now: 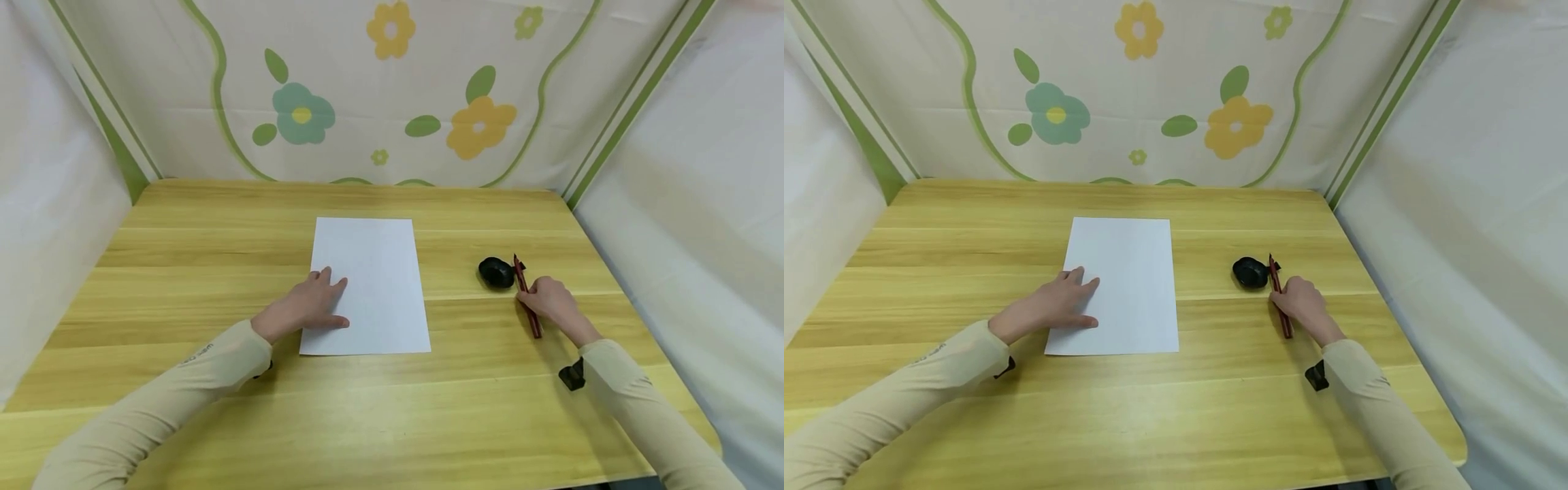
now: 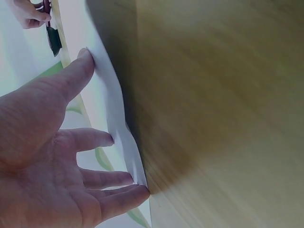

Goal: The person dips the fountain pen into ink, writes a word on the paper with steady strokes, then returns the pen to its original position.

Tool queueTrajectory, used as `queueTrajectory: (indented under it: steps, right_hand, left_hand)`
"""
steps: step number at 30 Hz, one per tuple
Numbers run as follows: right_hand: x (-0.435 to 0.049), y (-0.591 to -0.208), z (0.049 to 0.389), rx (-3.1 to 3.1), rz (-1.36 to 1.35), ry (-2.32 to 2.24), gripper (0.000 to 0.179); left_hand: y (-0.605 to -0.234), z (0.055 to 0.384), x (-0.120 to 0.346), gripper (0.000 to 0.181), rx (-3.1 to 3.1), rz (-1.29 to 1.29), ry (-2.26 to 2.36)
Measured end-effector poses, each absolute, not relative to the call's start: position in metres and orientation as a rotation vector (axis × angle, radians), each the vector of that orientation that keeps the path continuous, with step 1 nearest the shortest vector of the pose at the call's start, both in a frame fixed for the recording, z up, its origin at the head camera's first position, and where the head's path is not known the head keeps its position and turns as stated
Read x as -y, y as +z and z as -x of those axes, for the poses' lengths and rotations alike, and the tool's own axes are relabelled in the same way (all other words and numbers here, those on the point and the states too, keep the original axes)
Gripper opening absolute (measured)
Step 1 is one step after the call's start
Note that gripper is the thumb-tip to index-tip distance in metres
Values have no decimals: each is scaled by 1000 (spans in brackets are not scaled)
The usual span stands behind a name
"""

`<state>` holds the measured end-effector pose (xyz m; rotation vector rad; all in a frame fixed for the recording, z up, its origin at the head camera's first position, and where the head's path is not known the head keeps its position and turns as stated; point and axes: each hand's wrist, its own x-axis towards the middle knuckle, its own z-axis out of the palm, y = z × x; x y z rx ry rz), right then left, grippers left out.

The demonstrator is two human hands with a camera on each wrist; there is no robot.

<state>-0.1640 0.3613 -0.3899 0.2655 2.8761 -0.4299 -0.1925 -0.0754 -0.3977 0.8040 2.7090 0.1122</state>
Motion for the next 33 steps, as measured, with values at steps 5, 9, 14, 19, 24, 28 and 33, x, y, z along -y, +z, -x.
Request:
queueTrajectory:
  steps: [5,9,14,19,24,28,33]
  right_hand:
    - [-363,-390,166,-2948,-260,-489,34]
    - [-361,-390,166,-3005,-209,-561,28]
    - [-359,-388,167,-3050,-154,-681,28]
    - [-357,-384,165,-3072,-119,-742,28]
    - [-356,-383,163,-3055,-90,-781,33]
    - [-357,-385,162,-3065,-59,-832,34]
    - [-359,-386,157,-3046,-70,-906,34]
  left_hand:
    - [-399,189,71,83,-2718,-833,130]
    - [-401,186,65,83,-2731,-848,144]
    - [-402,187,63,84,-2754,-841,111]
    - [-401,187,64,84,-2751,-853,112]
    - [-401,186,64,83,-2750,-843,114]
    - [-402,186,64,83,-2759,-847,105]
    - [-403,188,62,83,-2752,-844,97]
